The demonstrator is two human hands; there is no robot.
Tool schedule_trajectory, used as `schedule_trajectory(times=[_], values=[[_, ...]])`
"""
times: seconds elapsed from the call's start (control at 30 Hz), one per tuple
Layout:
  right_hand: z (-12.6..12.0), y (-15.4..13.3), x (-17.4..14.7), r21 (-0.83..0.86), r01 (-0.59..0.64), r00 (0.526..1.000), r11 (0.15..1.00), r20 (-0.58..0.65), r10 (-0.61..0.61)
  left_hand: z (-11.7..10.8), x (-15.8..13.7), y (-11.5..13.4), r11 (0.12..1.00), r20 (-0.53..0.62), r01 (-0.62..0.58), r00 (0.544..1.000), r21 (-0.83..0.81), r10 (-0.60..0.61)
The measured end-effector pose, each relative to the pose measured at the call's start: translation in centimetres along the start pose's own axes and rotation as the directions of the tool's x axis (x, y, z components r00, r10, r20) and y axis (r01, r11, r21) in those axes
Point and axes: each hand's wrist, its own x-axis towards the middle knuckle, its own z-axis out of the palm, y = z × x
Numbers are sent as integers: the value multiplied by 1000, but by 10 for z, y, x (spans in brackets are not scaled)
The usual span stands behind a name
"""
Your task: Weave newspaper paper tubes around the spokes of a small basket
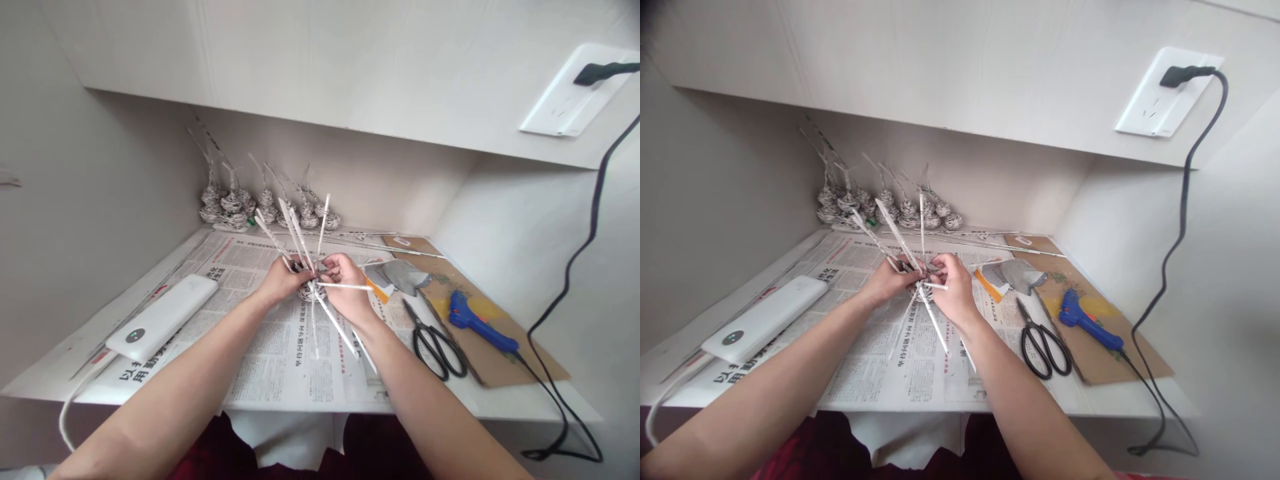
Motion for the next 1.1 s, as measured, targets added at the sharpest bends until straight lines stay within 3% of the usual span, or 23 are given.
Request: schedule_trajectory(times=[0.33, 0.47, 0.57, 0.67, 0.8, 0.93, 1.1], values=[[-7, -3, 1, -249, 20, 999, 968, 36, -11, 5, 0, -2, 999, -127, -32, 991, 22, 34], [-7, 1, 0, -284, -55, 998, 957, 20, 63, 3, 4, -4, 999, -210, -10, 977, 45, 19], [-4, 8, 1, -186, -216, 976, 959, -28, 214, 3, 5, -2, 997, -225, -44, 973, 59, 57], [0, 14, 4, 85, -355, 935, 931, 10, 356, 4, 3, 0, 993, -180, -97, 978, 67, 107], [2, 13, 8, 381, -401, 911, 833, 68, 407, 6, 0, 0, 989, -100, -120, 987, 84, 128], [2, 14, 9, 413, -438, 888, 798, 61, 456, 8, -1, -3, 986, -27, -142, 989, 88, 145], [2, 20, 7, 253, -472, 878, 844, 55, 475, 10, -2, -1, 982, -21, -172, 985, 74, 174]])
